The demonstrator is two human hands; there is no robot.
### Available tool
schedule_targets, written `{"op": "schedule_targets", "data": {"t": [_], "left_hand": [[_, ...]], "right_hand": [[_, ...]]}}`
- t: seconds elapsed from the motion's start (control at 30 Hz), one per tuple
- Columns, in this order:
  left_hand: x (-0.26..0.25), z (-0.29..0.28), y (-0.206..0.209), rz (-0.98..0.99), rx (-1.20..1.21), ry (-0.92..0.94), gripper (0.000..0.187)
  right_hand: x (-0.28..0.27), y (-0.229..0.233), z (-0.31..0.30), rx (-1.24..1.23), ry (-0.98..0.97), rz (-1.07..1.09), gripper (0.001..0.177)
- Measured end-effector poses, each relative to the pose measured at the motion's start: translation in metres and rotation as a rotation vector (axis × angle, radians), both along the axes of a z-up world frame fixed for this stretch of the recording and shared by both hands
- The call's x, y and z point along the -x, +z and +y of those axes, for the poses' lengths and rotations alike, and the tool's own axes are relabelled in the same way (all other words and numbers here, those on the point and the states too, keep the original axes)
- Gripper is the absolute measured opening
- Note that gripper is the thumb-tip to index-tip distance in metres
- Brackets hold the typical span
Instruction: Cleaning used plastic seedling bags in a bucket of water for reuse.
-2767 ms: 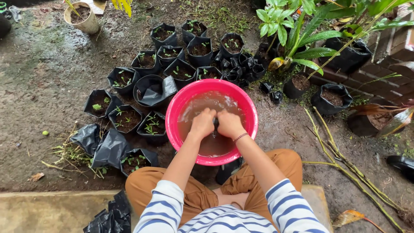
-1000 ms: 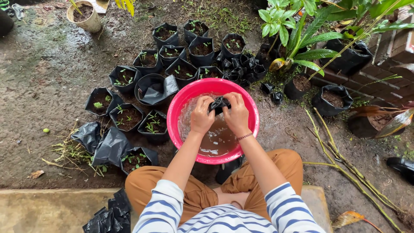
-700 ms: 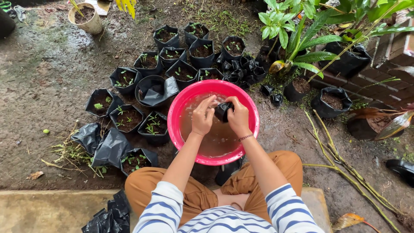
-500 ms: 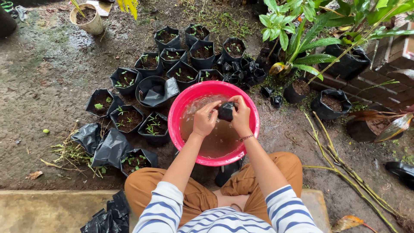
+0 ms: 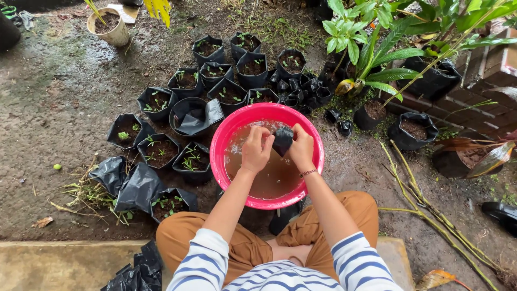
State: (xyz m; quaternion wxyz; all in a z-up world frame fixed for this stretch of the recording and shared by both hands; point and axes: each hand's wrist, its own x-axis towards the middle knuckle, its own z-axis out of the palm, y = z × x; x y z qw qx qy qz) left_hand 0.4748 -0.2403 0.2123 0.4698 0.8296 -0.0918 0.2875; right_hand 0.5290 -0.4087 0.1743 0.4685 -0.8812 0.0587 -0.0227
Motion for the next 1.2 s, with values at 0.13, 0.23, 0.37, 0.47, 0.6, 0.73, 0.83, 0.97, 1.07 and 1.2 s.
{"op": "schedule_targets", "data": {"t": [0.13,0.23,0.37,0.47,0.6,0.73,0.83,0.97,1.07,1.2], "left_hand": [[-0.003,-0.003,-0.003,-0.043,-0.054,-0.053,0.035],[-0.001,-0.005,-0.001,-0.007,-0.105,-0.081,0.056],[0.002,-0.003,0.006,0.041,-0.092,-0.095,0.067],[-0.001,-0.004,-0.003,0.059,-0.071,-0.100,0.059],[-0.002,-0.001,0.000,0.141,-0.086,-0.080,0.052],[-0.007,-0.001,-0.012,0.148,-0.143,-0.062,0.059],[-0.004,-0.002,-0.004,0.181,-0.127,-0.027,0.054],[-0.002,-0.004,0.000,0.210,-0.147,-0.047,0.070],[-0.005,-0.003,-0.001,0.190,-0.106,-0.007,0.055],[-0.021,0.002,-0.044,0.145,0.012,0.073,0.046]], "right_hand": [[0.013,0.035,0.007,0.136,-0.018,-0.008,0.015],[0.015,0.040,0.009,0.191,0.021,0.039,0.023],[0.008,0.034,0.005,0.195,0.094,0.072,0.028],[0.003,0.026,0.001,0.151,0.109,0.076,0.033],[0.016,0.046,0.008,0.162,0.160,0.078,0.038],[0.026,0.073,0.012,0.233,0.187,0.048,0.039],[0.028,0.075,0.014,0.314,0.193,0.013,0.038],[0.026,0.067,0.013,0.366,0.231,-0.027,0.036],[0.019,0.049,0.012,0.449,0.241,-0.088,0.031],[0.016,0.040,0.013,0.480,0.155,-0.123,0.022]]}}
